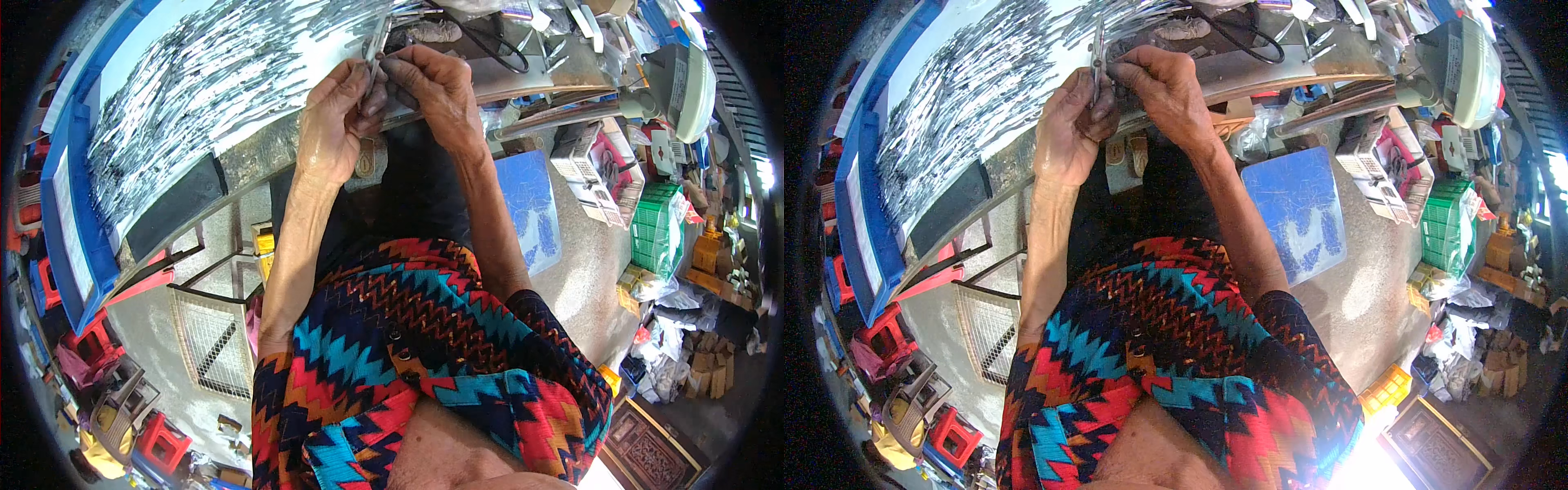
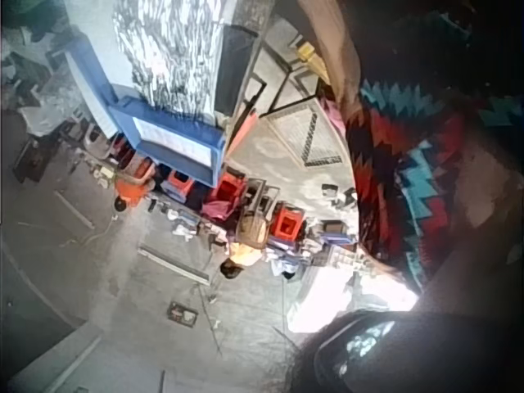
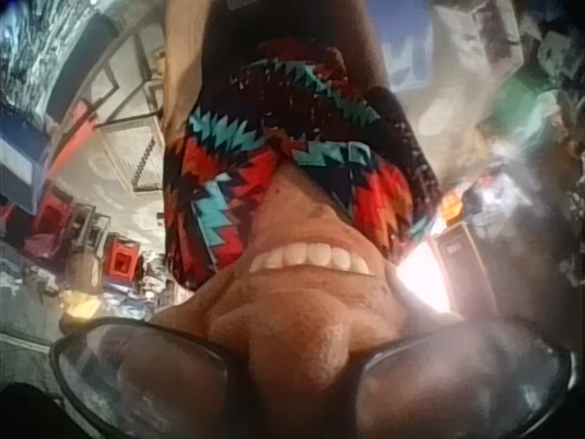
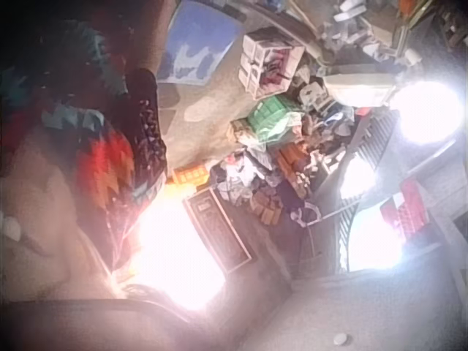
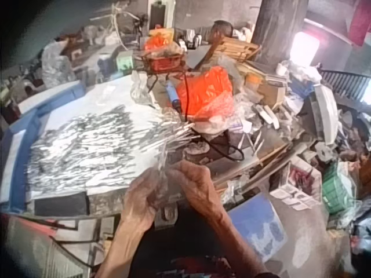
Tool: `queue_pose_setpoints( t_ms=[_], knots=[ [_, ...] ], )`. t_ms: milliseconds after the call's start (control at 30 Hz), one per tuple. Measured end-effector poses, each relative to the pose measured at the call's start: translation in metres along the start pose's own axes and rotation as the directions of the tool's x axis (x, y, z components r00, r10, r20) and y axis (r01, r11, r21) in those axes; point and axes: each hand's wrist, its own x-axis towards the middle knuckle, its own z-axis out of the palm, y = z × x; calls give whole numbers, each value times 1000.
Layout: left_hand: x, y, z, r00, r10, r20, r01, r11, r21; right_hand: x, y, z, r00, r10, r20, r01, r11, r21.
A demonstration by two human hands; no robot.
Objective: Sorting and inspecting small metal components at a workbench.
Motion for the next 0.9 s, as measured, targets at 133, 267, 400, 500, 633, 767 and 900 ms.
queue_pose_setpoints(
  t_ms=[133,267,400,500,633,767,900],
  knots=[
    [2,-1,1,998,39,-39,-37,998,44,-2,-4,2,976,213,-36,-195,940,280],
    [2,-3,-5,999,4,34,-5,999,33,-1,-7,2,981,187,-52,-171,958,229],
    [1,-4,5,1000,-17,-24,18,999,47,2,-4,-1,998,40,-56,-34,994,104],
    [4,-3,6,1000,-1,-19,2,999,40,5,-3,3,994,-26,-111,42,989,145],
    [0,-1,4,1000,6,2,-6,1000,10,5,-7,13,977,52,-208,1,970,245],
    [-3,-4,-1,1000,22,-16,-23,998,-52,5,-7,23,953,104,-283,-11,950,312],
    [-8,-2,-11,1000,23,18,-22,997,-71,4,-18,21,977,155,-144,-103,944,314]
  ],
)
